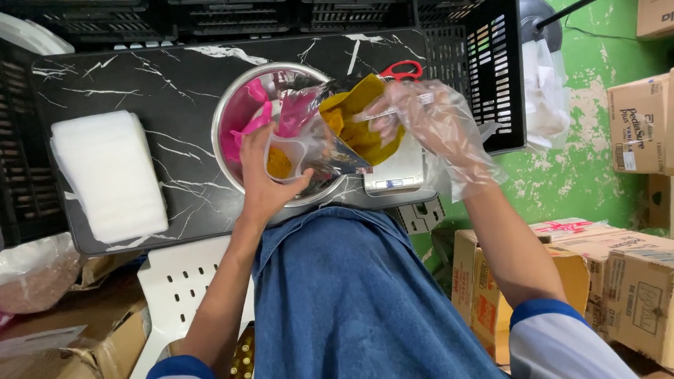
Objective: The person scoops yellow powder from a large bag into small plastic bags placed on a digital scale. They repeatedly weigh and adjust the contents to reach a target amount, then set the filled bags aside.
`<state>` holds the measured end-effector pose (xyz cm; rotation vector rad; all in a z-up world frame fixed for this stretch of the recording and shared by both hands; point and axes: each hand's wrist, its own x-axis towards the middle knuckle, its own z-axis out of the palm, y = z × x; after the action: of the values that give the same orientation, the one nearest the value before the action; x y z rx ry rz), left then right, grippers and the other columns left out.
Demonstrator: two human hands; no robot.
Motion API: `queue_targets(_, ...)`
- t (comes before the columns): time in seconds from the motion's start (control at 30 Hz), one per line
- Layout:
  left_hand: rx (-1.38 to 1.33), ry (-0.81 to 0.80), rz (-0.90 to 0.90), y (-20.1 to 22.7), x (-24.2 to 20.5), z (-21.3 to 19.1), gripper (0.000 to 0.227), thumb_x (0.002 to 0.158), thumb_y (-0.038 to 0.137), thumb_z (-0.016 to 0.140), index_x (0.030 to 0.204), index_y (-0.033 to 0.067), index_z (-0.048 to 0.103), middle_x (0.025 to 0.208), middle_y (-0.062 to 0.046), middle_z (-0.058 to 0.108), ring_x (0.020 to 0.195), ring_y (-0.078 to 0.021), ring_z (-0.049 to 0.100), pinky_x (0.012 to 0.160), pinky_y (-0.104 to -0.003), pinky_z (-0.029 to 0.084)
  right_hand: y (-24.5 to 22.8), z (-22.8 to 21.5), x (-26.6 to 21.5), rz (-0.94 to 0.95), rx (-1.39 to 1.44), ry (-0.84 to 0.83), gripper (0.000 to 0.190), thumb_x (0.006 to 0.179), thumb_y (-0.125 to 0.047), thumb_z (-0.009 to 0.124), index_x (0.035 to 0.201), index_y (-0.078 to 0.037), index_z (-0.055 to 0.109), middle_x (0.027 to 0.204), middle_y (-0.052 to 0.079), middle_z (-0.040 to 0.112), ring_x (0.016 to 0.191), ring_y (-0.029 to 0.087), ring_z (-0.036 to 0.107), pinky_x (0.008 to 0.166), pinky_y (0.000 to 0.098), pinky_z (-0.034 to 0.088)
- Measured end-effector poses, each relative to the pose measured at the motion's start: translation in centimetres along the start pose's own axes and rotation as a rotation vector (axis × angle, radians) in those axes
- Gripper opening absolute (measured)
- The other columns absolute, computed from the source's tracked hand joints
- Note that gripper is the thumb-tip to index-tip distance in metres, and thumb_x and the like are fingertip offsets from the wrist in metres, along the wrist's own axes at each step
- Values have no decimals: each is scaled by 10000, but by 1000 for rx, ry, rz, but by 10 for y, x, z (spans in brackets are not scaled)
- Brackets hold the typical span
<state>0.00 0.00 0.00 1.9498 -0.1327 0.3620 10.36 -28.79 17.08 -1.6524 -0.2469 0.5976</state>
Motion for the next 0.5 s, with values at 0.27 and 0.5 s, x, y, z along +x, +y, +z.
queue_targets(0.27, -17, 30, 72, 30, 25, -14, 936, 695, 286, 1005, 1487, 105, 541, 1370, -151, 515, 1317, -395, 554, 1182, -597, 377, 11, -7, -18, 37, -148, 58, 580, 1070, -566, 462, 1160, -74, 755, 845, 108, 747, 845, 215, 774, 870, 334, 609)
queue_targets(0.5, -58, 16, 83, 34, 31, -11, 1002, 649, 325, 1042, 1496, 107, 555, 1371, -164, 463, 1278, -403, 568, 1107, -574, 447, 27, 11, -22, -142, -176, 405, 622, 1126, -538, 441, 964, -73, 822, 601, 83, 689, 654, 178, 733, 784, 263, 583)
